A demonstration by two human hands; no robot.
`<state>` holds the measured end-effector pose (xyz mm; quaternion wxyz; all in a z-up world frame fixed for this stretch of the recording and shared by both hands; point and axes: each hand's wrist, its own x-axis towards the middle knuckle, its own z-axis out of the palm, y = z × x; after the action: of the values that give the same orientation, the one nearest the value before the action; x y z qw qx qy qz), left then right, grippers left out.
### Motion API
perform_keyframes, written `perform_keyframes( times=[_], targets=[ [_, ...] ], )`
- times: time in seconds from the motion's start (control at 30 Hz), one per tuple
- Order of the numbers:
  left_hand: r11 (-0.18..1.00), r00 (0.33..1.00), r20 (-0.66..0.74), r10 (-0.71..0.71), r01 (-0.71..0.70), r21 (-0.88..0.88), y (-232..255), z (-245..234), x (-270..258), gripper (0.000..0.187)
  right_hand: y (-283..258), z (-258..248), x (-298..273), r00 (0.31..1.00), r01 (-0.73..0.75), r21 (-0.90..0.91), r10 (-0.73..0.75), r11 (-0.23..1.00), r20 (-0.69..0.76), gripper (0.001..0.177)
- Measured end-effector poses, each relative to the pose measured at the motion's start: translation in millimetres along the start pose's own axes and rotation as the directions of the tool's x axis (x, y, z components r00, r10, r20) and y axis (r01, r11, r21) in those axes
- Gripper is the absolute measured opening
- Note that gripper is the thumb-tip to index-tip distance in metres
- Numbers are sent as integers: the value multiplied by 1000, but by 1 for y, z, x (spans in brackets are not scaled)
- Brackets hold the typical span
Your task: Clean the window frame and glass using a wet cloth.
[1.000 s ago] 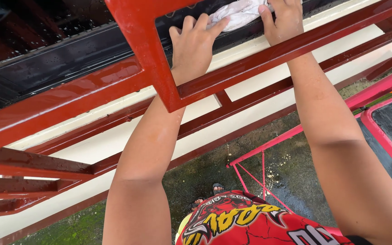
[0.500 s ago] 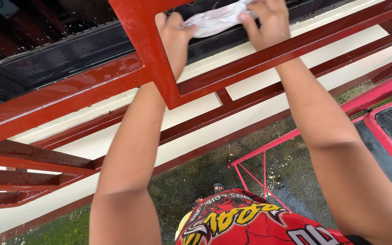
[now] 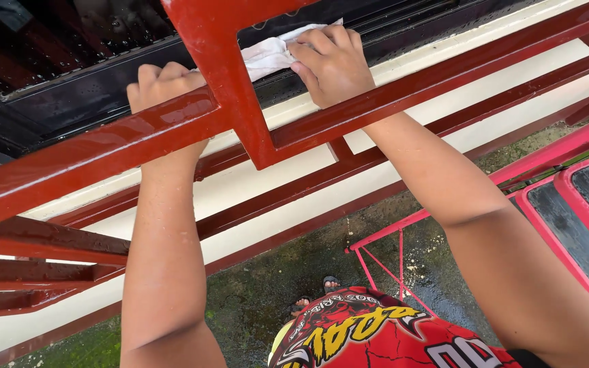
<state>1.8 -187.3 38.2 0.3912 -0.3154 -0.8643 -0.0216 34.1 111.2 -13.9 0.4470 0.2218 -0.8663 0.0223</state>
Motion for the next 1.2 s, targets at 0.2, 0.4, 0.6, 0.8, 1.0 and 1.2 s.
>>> perform_keyframes(
  times=[0.2, 0.4, 0.6, 0.8, 1.0, 1.2],
  targets=[
    [985, 991, 99, -92, 106, -137, 7, -4, 5, 24, -6, -1, 1, 1000, 20, -46, -21, 999, 0, 26],
    [972, 991, 61, -121, 131, -198, 1, 8, 0, 27, -7, 3, -1, 1000, 8, -64, -8, 998, 3, 23],
    [955, 988, 11, -154, 152, -255, 0, 3, -5, 27, -14, 2, 1, 1000, -5, -38, 5, 999, 16, 25],
    [960, 988, -69, -141, 119, -252, -2, 11, -14, 22, -17, 3, 0, 1000, 8, -57, -7, 998, 20, 25],
    [975, 962, -262, -70, 10, -221, -5, 24, -26, 13, -16, 5, -2, 1000, 18, -57, -18, 998, 8, 24],
    [960, 925, -375, -65, -44, -276, -15, 42, -28, 8, -9, 5, -1, 1000, -4, 54, 3, 999, 17, 23]
  ],
)
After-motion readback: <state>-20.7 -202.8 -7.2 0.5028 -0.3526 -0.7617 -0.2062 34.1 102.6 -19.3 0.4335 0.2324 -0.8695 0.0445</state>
